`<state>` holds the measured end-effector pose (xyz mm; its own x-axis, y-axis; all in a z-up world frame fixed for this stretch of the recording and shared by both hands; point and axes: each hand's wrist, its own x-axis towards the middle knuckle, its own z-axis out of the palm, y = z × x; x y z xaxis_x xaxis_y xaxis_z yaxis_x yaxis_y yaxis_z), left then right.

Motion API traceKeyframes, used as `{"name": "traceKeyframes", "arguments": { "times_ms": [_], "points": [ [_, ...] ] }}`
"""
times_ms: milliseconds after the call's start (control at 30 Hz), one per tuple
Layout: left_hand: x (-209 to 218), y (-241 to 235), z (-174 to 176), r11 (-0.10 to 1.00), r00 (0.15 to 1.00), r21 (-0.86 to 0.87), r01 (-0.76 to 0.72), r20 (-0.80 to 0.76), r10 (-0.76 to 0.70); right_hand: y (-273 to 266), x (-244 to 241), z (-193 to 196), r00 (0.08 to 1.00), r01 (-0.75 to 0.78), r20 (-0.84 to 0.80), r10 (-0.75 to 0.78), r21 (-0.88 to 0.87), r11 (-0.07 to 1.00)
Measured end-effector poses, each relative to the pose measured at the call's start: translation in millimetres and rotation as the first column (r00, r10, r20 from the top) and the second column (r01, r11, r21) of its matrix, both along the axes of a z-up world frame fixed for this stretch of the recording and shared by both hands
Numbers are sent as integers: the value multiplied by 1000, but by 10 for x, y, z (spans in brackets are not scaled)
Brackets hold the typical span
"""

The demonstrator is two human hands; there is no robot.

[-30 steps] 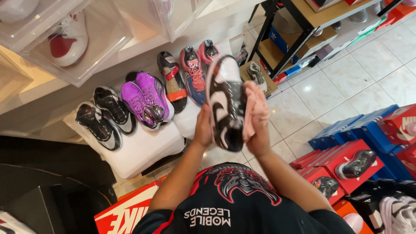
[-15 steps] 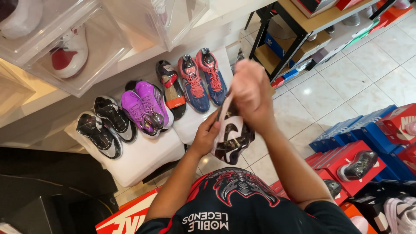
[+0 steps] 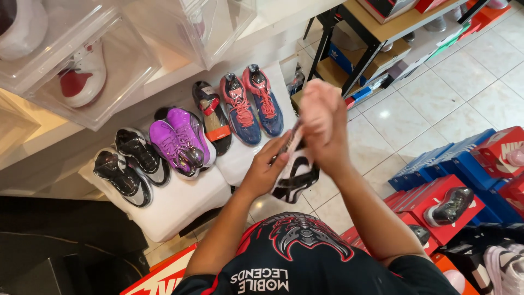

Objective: Wipe shoe boxes and a pair of sneakers with a cloth in a warehouse environment.

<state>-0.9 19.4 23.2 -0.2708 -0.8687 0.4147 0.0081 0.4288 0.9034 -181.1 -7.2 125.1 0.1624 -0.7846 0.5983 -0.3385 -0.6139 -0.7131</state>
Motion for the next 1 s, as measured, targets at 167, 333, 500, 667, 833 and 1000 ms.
{"name": "traceKeyframes", "arguments": {
  "times_ms": [167, 333, 500, 667, 833, 1000],
  "points": [
    [36, -80, -289, 997, 997, 14, -73, -39, 74, 136, 93, -295, 863, 61, -470, -184, -264, 963],
    [79, 32, -94, 997, 988, 59, 59, -145, -50, -293, 123, 270, 954, -130, 269, 134, -30, 991],
    [35, 63, -378, 949, 945, 255, 187, -311, -103, -365, 27, -46, 638, -594, 762, 109, 398, 700],
    [-248, 220, 24, 814, 746, 478, 331, -660, 85, -484, 63, -391, 274, -801, 962, 5, 226, 554],
    [-378, 168, 7, 639, 584, 647, 417, -729, 357, 32, 297, -512, 417, -662, 822, -388, 567, 490],
    [-130, 42, -324, 840, 836, 473, -265, -323, 445, 136, 264, -831, 263, -661, 774, -576, 580, 477]
  ]
}}
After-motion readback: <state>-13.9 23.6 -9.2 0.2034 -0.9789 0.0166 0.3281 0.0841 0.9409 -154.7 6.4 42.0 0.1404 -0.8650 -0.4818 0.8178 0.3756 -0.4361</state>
